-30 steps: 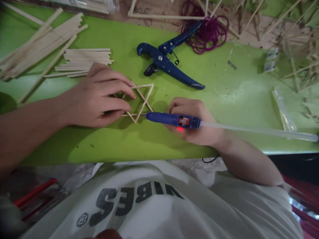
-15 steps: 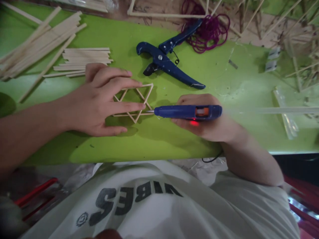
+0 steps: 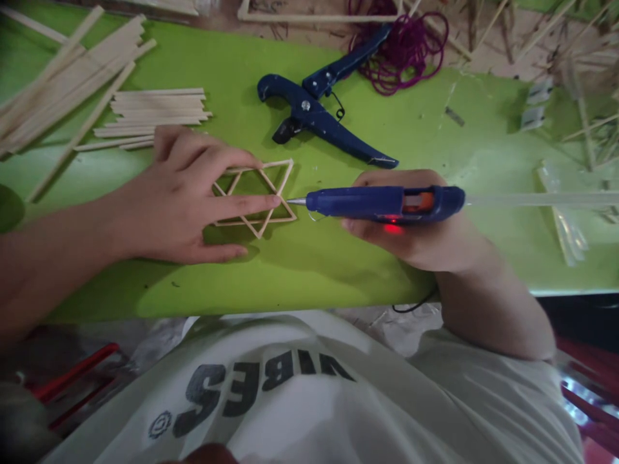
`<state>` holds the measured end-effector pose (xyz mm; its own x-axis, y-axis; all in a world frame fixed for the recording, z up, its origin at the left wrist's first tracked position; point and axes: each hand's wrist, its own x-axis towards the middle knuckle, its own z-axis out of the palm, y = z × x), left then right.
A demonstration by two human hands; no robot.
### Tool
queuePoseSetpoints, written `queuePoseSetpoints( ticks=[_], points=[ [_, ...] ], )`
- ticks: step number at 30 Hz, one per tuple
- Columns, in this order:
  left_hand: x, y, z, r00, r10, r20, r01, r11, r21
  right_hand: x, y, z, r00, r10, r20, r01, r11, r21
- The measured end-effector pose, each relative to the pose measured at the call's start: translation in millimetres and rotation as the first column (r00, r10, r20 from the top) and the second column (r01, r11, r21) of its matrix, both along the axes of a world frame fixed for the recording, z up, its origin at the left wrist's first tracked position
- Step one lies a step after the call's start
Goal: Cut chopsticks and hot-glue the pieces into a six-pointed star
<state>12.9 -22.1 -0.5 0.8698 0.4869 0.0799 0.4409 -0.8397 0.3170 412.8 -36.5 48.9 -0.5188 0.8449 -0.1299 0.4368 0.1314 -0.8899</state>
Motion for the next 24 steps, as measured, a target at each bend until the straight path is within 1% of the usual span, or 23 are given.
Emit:
queuePoseSetpoints(
  ticks=[4,7,12,17,21,24],
  points=[
    [0.4,-1.8,-1.8,0.999,0.016,0.034,-0.016,1.0,-0.006,-1.0,-0.1,0.0,0.999,-0.04,0.019,0.04,0.999,-0.012],
    [0.4,-2.6,-2.5,0.999,0.024,0.035,-0.024,1.0,-0.012,-3.6,0.3,-0.5,0.998,-0.059,0.021,0.059,0.998,0.012],
    [0.6,-2.2,-2.9,1.0,0.0,0.019,0.0,1.0,0.026,-4.4,0.7,-3.7,0.996,-0.086,0.028,0.085,0.996,0.019],
    [1.2,-2.2,-2.6,0.999,-0.01,0.037,0.008,0.999,0.044,-1.3,1.0,-7.6,0.995,-0.102,0.012,0.101,0.995,0.011],
    [0.8,-3.0,-1.1,1.0,-0.001,0.009,0.001,1.0,0.021,1.9,0.9,-11.5,0.994,-0.108,-0.012,0.108,0.994,0.018],
    [-0.1,-2.9,-0.1,1.0,-0.002,0.023,0.002,1.0,0.005,4.0,0.3,-14.5,0.992,-0.122,-0.018,0.122,0.992,0.028]
  ],
)
